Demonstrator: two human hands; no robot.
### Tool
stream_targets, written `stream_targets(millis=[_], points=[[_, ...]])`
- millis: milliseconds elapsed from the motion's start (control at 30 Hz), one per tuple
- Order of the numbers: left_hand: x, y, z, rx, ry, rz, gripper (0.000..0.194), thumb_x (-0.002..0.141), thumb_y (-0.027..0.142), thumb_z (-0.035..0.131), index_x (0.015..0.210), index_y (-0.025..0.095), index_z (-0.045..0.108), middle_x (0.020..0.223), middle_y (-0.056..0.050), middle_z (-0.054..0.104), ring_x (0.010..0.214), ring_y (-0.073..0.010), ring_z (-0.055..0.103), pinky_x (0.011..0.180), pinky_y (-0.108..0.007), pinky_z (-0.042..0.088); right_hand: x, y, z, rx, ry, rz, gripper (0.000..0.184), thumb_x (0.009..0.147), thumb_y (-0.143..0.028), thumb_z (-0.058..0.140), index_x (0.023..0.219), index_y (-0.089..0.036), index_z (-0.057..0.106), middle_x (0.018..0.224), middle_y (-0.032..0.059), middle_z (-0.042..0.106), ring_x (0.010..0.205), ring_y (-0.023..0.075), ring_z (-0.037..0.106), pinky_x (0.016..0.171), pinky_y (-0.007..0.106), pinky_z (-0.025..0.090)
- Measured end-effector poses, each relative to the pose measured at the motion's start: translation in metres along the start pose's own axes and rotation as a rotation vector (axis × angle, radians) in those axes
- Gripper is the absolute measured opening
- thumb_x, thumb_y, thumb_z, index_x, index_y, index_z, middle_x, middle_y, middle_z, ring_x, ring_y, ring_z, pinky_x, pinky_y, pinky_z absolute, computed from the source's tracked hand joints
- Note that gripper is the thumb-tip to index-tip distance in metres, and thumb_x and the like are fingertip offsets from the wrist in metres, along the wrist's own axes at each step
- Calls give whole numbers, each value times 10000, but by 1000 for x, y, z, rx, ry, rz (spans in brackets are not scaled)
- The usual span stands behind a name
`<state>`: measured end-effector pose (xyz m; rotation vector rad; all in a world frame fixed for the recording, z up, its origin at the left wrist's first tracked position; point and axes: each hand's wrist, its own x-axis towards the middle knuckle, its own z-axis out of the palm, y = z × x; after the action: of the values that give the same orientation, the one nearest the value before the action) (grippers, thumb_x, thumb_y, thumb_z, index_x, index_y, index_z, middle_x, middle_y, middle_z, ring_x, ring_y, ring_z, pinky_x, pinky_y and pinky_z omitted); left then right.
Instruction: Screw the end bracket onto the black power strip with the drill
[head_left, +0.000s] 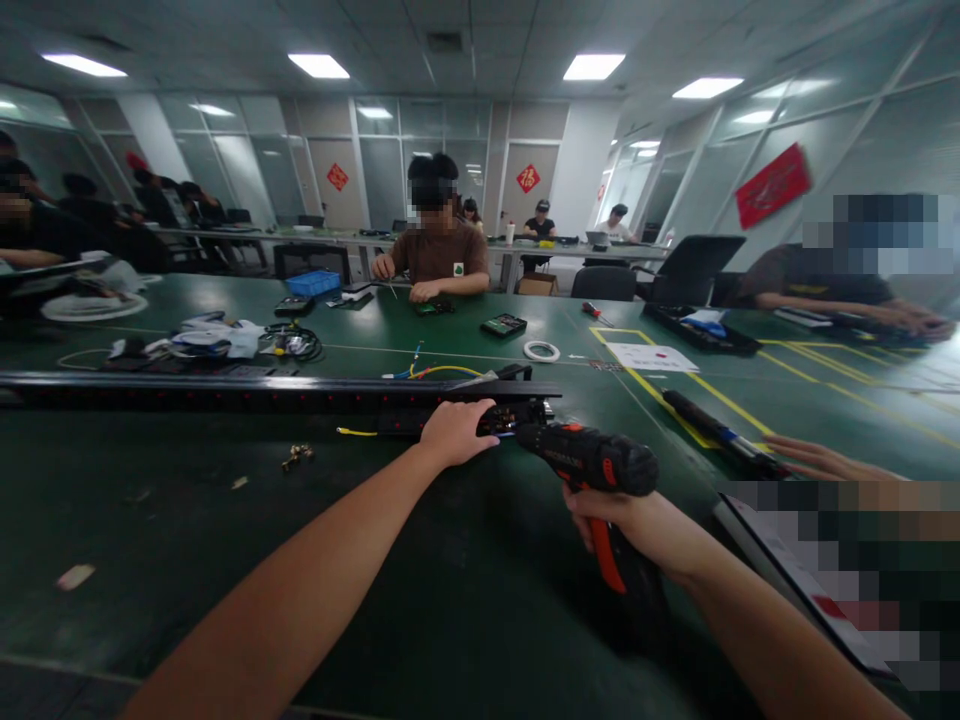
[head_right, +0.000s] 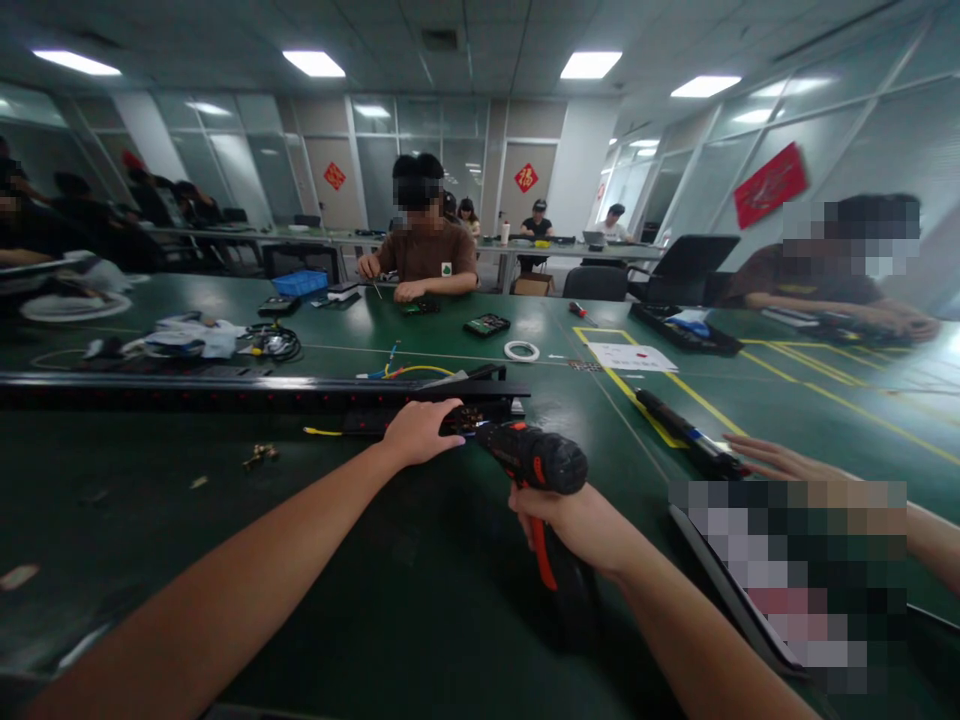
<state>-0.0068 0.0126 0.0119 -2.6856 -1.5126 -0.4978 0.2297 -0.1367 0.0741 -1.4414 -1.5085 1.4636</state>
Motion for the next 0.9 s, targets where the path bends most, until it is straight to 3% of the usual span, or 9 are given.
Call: stream_targets(millis=[900], points=[[-1,2,-3,-18,-14,-14,672,888,575,677,1459,261,514,1333,-92,689,1195,-321,654,1035,-440,463,1,2,0,-15,-16,-13,186,763,-362,686,776,-193,611,618,-13,606,579,169,599,576,287,497]])
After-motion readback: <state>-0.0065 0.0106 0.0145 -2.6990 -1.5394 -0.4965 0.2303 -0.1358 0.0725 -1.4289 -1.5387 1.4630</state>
